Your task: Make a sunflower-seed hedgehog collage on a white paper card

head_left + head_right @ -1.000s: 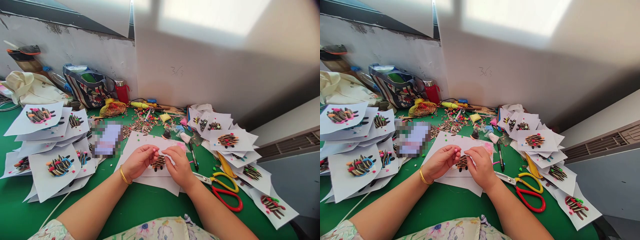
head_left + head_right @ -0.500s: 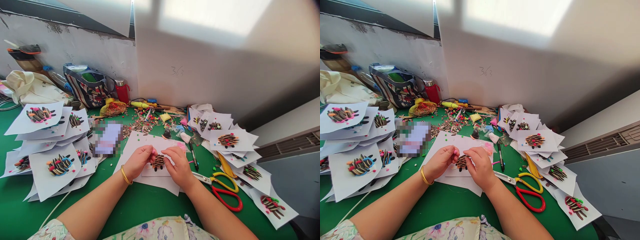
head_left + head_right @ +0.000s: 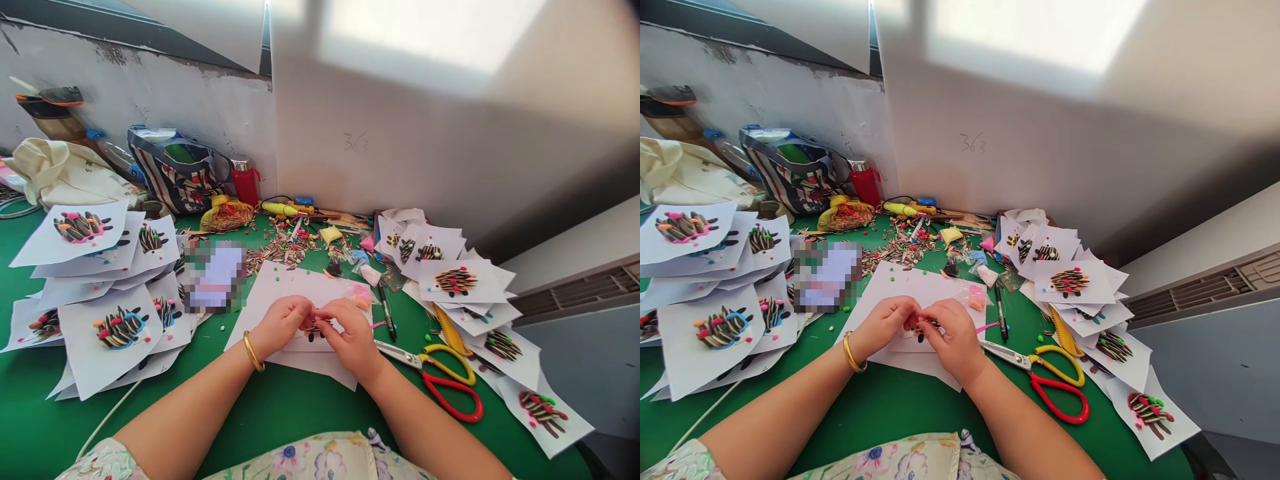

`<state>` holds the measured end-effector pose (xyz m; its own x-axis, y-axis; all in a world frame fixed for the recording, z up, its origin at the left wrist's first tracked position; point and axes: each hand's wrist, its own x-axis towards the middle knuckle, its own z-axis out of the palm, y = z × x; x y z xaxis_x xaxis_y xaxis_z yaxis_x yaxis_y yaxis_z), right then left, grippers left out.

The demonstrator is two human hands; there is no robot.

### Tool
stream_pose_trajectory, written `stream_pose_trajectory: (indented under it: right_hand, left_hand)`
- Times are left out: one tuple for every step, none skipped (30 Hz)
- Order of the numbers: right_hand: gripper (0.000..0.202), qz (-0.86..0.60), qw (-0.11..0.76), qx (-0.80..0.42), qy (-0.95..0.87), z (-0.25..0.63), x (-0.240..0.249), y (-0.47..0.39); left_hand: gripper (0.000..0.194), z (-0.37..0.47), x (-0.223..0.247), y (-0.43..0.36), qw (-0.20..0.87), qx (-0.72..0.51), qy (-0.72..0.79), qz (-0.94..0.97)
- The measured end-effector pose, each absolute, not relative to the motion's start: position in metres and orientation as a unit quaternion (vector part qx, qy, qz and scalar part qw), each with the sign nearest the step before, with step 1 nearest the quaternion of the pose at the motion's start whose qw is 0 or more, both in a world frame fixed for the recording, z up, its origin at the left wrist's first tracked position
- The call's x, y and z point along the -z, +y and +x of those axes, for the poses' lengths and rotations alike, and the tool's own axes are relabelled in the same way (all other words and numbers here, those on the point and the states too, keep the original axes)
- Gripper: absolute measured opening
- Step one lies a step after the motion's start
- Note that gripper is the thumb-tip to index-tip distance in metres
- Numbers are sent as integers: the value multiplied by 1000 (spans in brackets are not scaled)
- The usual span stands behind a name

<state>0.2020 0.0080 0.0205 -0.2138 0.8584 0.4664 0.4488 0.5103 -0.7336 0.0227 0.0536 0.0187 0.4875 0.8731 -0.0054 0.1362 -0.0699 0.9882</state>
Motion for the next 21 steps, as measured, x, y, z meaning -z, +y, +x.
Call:
stream_pose_trajectory:
  right_hand:
    - [8, -450, 449, -231, -736, 203, -20, 9]
    - [7, -464, 448, -233, -728, 204, -18, 11]
    - [6, -480, 443, -235, -720, 206, -17, 13]
    - [6, -494, 434, -237, -715, 207, -15, 14]
    - [5, -504, 423, -238, -715, 207, -13, 16]
    - [5, -508, 408, -237, -720, 208, -11, 18]
    - [5, -510, 393, -231, -729, 208, -9, 19]
    - [6, -511, 380, -220, -739, 208, -7, 21]
    - [7, -513, 368, -207, -747, 208, -5, 22]
    - [7, -517, 358, -194, -753, 207, -4, 23]
    - [7, -522, 350, -183, -756, 207, -2, 24]
    - [7, -527, 344, -177, -757, 206, -1, 25]
    - [8, -531, 339, -173, -757, 205, 0, 26]
    - [8, -533, 334, -173, -757, 205, 1, 26]
    - [8, -534, 331, -174, -758, 204, 1, 26]
    - [8, -536, 327, -176, -758, 203, 2, 26]
    - [8, -537, 324, -177, -759, 203, 2, 26]
    - [8, -537, 320, -178, -760, 202, 3, 26]
    - [8, -537, 317, -178, -761, 201, 3, 26]
    - [8, -537, 315, -177, -762, 201, 4, 26]
    - [8, -537, 314, -176, -763, 201, 4, 26]
  left_hand:
    - [48, 20, -20, 57, 538, -330, 402, 663]
    - [43, 17, -22, 60, 512, -328, 420, 674]
    - [34, 13, -23, 63, 486, -321, 436, 686]
    - [26, 10, -24, 66, 466, -305, 445, 701]
    - [20, 7, -24, 69, 448, -277, 452, 720]
    - [17, 5, -24, 71, 429, -246, 456, 740]
    - [14, 4, -23, 72, 409, -214, 459, 759]
    - [11, 3, -23, 72, 389, -184, 460, 777]
    - [8, 3, -22, 72, 370, -160, 462, 790]
    - [7, 3, -21, 71, 353, -143, 464, 800]
    - [7, 4, -20, 70, 341, -131, 467, 805]
    - [8, 5, -20, 69, 332, -125, 470, 808]
    - [8, 6, -20, 68, 327, -121, 473, 809]
    - [9, 7, -20, 68, 323, -118, 476, 810]
    - [9, 7, -20, 67, 319, -116, 478, 810]
    - [9, 8, -20, 67, 315, -114, 480, 811]
    - [10, 8, -20, 66, 311, -112, 482, 812]
    - [10, 9, -20, 66, 306, -111, 483, 813]
    - [11, 9, -20, 66, 301, -109, 484, 814]
    - [11, 9, -19, 67, 297, -108, 484, 816]
    - [11, 9, -19, 67, 294, -106, 484, 817]
